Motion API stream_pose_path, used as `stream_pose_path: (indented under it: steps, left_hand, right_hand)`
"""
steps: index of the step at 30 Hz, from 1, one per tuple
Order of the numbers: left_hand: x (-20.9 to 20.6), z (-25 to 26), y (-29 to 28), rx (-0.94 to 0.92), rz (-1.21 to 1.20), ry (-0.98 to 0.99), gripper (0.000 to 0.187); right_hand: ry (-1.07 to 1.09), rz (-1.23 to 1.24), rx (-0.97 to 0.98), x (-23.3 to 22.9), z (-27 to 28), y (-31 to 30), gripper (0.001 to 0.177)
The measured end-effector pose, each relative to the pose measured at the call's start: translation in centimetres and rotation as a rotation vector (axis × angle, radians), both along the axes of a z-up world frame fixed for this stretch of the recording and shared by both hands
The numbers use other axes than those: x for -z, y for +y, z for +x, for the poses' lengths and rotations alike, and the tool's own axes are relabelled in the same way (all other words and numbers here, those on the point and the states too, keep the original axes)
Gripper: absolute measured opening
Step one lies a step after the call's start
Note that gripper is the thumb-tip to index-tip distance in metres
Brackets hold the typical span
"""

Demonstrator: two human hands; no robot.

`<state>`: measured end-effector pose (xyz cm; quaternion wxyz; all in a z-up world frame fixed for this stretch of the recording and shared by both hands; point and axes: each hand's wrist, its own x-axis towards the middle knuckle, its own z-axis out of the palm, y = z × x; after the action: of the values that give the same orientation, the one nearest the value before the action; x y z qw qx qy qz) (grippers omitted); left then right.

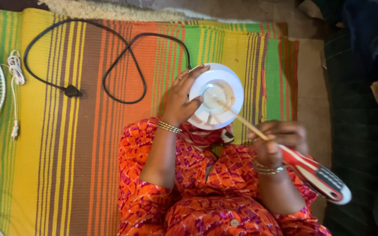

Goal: The person cleans a white blender jar using a red and white cloth and a screwdriver. They wipe the inside and outside of the jar, use the screwdriver to scrape the bottom, and then wipe the exterior again.

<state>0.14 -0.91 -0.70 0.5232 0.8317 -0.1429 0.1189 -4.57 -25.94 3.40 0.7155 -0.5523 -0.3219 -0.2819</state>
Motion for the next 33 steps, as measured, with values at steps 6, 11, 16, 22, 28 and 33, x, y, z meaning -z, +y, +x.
stream_pose_path:
  steps: [6,11,16,22,28,33]
  left_hand:
    - [1.7,0.2,-1.2,-0.114,-0.053,-0.061,0.065]
    - [1.9,0.1,-1.5,-0.146,-0.036,-0.056,0.066]
    - [3.5,-0.7,-2.3,-0.264,-0.054,-0.114,0.067]
    - [7.8,-2.7,-6.1,-0.555,0.004,-0.157,0.067]
    - [12.4,-6.2,-10.0,-0.582,0.226,-0.173,0.075]
    - [11.7,-9.2,-13.5,-0.148,0.626,-0.198,0.062]
  right_hand:
    - [0.035,0.039,0.284,-0.1,2.0,-3.1,0.025]
    - [0.134,-0.036,0.255,0.2,1.4,-2.0,0.03]
    - [0.171,-0.026,0.16,0.2,0.4,-0.5,0.039]
    - [0.07,0.001,0.2,-0.9,0.4,-0.5,0.045]
    - [-0.3,-0.388,0.795,-1.5,2.2,-8.5,0.045]
    - [-0.107,-0.51,0.923,0.2,5.4,-10.3,0.028]
